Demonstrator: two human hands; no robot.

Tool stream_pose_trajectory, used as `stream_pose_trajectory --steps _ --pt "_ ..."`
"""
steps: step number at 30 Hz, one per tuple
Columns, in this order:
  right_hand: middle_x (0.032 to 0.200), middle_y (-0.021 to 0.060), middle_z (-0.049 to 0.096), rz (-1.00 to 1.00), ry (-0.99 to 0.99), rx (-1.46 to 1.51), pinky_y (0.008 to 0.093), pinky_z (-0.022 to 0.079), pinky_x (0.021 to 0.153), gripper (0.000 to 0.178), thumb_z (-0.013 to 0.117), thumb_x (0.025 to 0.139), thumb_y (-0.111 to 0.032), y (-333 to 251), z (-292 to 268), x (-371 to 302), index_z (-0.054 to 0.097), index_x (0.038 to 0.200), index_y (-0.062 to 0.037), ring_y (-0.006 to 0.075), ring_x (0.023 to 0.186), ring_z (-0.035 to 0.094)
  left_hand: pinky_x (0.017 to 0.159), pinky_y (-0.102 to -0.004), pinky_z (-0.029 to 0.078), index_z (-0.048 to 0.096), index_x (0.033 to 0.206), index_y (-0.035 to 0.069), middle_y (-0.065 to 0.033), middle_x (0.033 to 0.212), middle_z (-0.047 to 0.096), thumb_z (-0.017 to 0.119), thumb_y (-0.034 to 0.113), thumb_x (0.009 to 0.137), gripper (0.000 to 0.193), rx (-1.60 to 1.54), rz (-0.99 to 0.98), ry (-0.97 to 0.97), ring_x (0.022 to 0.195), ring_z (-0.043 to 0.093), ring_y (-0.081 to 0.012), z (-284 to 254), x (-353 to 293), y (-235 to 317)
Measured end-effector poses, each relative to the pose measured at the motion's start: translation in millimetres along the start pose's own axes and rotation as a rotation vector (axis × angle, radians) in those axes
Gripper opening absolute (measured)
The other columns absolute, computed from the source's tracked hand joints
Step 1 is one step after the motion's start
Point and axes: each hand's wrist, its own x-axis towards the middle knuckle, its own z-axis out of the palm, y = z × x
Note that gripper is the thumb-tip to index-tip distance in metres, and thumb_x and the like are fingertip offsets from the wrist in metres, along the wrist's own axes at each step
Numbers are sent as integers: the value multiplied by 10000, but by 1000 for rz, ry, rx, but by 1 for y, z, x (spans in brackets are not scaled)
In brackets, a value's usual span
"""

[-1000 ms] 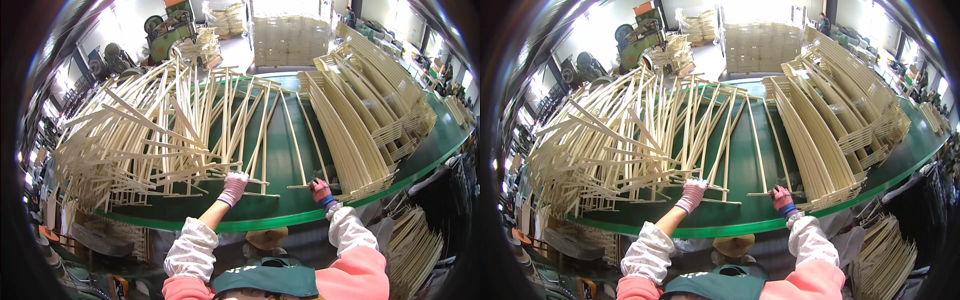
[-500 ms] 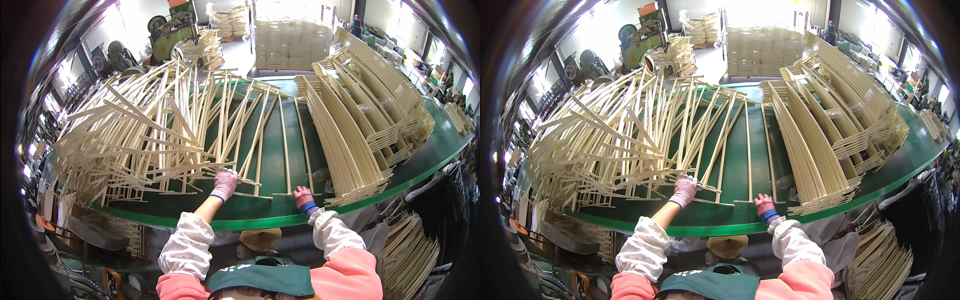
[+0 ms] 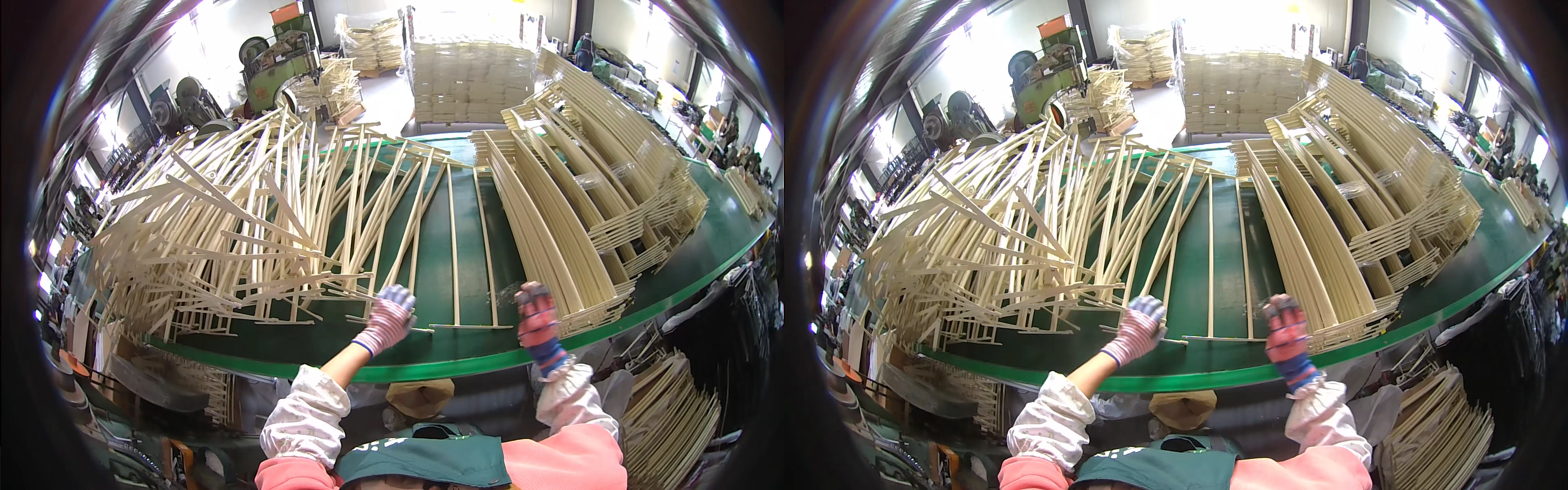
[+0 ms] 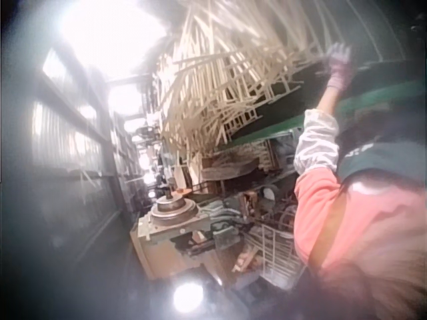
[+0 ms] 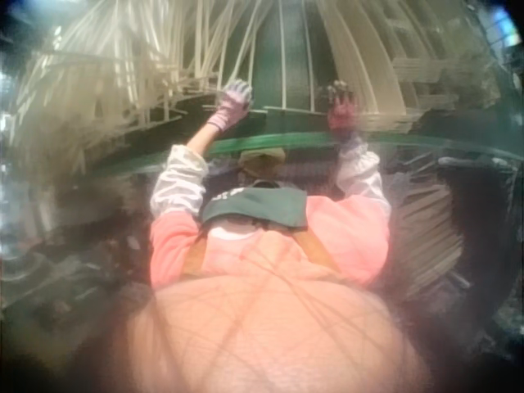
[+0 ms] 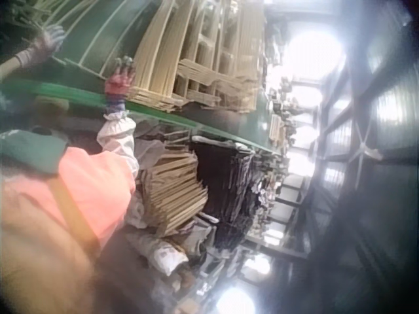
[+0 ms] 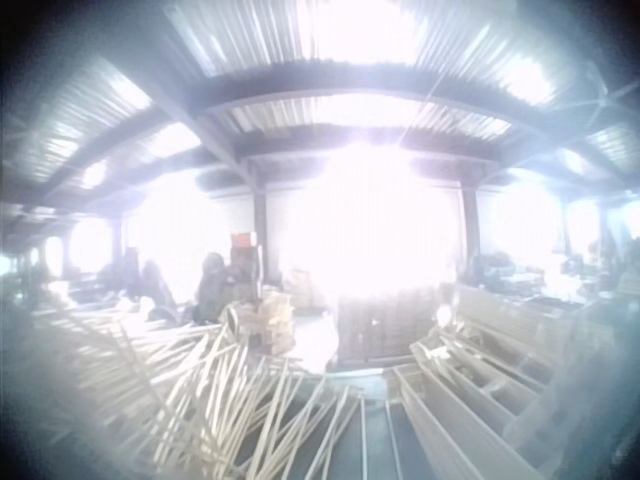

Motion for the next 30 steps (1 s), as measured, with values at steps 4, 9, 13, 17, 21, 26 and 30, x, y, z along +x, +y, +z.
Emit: stream_pose_trajectory --steps 4,9,13,17,21,26,30 --pt "1375 141 381 120 -18 -517 453 282 1030 755 601 745 -436 30 -92 -4 368 1342 -37 327 1239 370 953 -423 354 565 1052 44 -114 1071 556 649 343 716 457 -134 77 -96 1051 498 -278 22 9 56" --pt "1270 158 456 307 -417 -621 441 311 999 778 648 693 -484 110 -120 -28 408 1287 -44 338 1180 415 751 -409 436 593 925 97 -84 841 631 629 312 764 271 -90 -26 -396 846 605 -256 57 26 91" --pt "1068 139 526 45 -307 -321 432 368 902 453 634 720 -349 170 -113 -32 504 1082 -109 317 1038 485 645 -417 461 633 755 125 -69 684 648 531 252 826 178 -90 0 -426 664 642 -258 47 49 88" --pt "821 78 561 -273 -102 -357 427 404 803 175 647 674 -173 149 -132 -5 547 810 -125 292 869 530 598 -398 449 604 726 115 -82 644 627 559 241 803 154 -112 67 -124 610 620 -264 3 77 74" --pt "700 102 552 -331 -46 37 420 446 693 192 701 631 -93 66 -153 44 561 754 -47 319 700 548 595 -386 434 609 733 115 -68 623 609 583 246 792 145 -110 91 10 595 600 -257 -39 95 62" --pt "743 120 579 -147 -68 341 396 483 647 236 703 663 -115 -13 -100 85 561 839 -48 307 743 585 616 -382 423 608 744 119 -67 627 593 610 242 769 125 -138 109 -42 609 583 -257 -79 106 65" --pt "803 152 589 -420 -79 29 410 486 630 425 748 645 -237 -33 -55 110 513 949 -53 317 731 600 702 -378 419 601 732 128 -56 676 590 616 181 705 61 -98 37 311 697 585 -243 -104 120 58"
